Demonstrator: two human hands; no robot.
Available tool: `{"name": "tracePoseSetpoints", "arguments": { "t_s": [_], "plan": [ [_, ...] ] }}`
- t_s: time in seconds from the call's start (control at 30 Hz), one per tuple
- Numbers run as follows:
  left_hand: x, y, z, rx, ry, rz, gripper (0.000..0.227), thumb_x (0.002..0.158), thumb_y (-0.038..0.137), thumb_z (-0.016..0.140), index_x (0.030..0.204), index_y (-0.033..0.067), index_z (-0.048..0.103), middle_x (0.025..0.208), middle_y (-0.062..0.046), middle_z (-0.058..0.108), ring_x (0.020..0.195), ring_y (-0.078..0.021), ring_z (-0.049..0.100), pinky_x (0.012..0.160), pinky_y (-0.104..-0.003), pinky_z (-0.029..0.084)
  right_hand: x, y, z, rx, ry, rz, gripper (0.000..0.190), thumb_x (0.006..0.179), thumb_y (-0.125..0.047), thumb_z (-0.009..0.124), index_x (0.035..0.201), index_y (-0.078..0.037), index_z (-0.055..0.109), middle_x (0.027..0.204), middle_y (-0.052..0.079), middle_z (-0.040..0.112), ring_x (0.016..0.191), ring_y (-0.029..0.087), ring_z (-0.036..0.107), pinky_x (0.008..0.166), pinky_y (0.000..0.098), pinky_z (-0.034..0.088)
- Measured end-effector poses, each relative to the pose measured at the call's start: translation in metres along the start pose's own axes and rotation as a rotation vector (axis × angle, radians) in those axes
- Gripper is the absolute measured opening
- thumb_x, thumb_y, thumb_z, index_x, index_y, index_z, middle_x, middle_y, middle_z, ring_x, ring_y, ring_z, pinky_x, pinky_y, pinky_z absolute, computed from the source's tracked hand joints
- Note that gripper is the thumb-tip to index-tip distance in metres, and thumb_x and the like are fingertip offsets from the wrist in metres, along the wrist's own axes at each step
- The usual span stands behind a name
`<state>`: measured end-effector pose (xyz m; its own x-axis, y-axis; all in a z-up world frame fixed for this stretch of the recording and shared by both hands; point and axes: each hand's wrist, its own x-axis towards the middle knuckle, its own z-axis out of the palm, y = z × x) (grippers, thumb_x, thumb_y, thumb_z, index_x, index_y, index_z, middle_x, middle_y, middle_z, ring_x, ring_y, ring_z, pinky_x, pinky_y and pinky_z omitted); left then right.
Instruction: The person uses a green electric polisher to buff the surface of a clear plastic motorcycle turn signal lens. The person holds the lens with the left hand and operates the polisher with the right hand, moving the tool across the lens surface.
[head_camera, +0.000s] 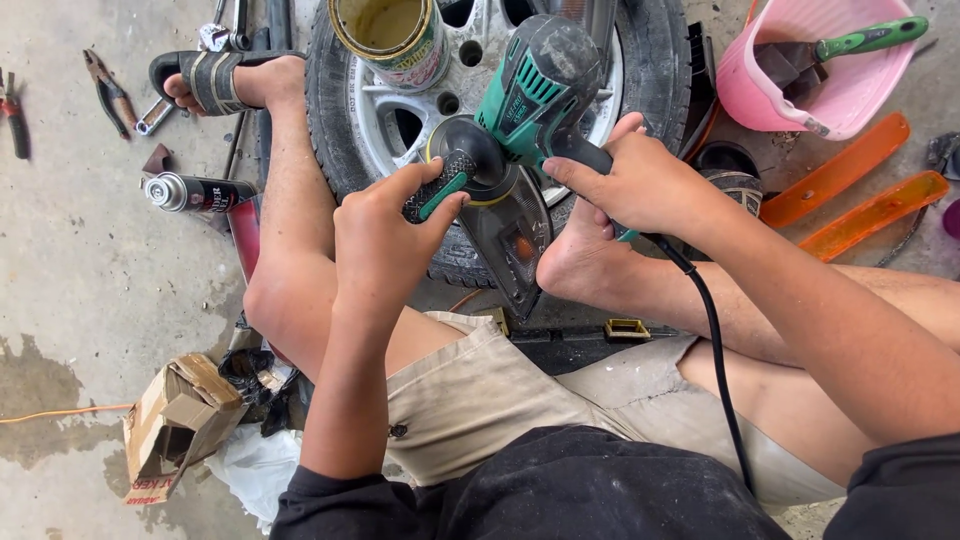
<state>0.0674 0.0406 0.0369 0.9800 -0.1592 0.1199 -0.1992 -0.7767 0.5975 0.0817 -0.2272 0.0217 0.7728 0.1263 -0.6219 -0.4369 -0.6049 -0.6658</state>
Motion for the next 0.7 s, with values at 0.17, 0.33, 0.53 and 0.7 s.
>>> {"name": "tracePoseSetpoints", "arguments": {
  "t_s": [0.17,0.33,0.53,0.7],
  "plan": [
    [-0.003,0.002,-0.010,-0.001,0.026,-0.005,0.031,0.083,0.019,0.092,0.111,0.0142,0.080,0.088,-0.016,0.078,0.076,-0.0394,0.076,0.059,-0.043,0.061,-0.004,-0.012,0.000,-0.017,-0.026,-0.008,0.064,0.101,-0.055,0.061,0.065,-0.003,0.067,0.051,0.010,0.067,0.049,0.021,0.071,0.054,0.0291,0.055],
    [-0.006,-0.003,-0.015,-0.026,0.045,-0.026,0.032,0.084,0.019,0.092,0.112,0.0136,0.080,0.089,-0.016,0.079,0.079,-0.0398,0.076,0.061,-0.042,0.061,-0.001,-0.022,0.000,-0.044,-0.040,-0.001,0.062,0.100,-0.056,0.063,0.068,-0.003,0.065,0.052,0.010,0.067,0.050,0.019,0.072,0.055,0.0285,0.057],
    [-0.013,-0.012,-0.016,-0.059,0.078,-0.070,0.033,0.084,0.020,0.092,0.114,0.0140,0.080,0.089,-0.016,0.079,0.080,-0.0377,0.077,0.064,-0.041,0.061,0.009,-0.028,0.003,-0.070,-0.026,-0.033,0.058,0.100,-0.055,0.065,0.071,-0.005,0.065,0.051,0.008,0.065,0.048,0.017,0.070,0.053,0.0280,0.056],
    [-0.025,-0.012,-0.018,-0.050,0.105,-0.108,0.033,0.085,0.025,0.091,0.115,0.0159,0.079,0.089,-0.015,0.079,0.081,-0.0381,0.077,0.066,-0.044,0.061,0.008,-0.030,0.006,-0.127,-0.017,-0.054,0.055,0.101,-0.053,0.064,0.074,-0.005,0.065,0.051,0.007,0.064,0.045,0.016,0.069,0.050,0.0274,0.055]
  ]
}}
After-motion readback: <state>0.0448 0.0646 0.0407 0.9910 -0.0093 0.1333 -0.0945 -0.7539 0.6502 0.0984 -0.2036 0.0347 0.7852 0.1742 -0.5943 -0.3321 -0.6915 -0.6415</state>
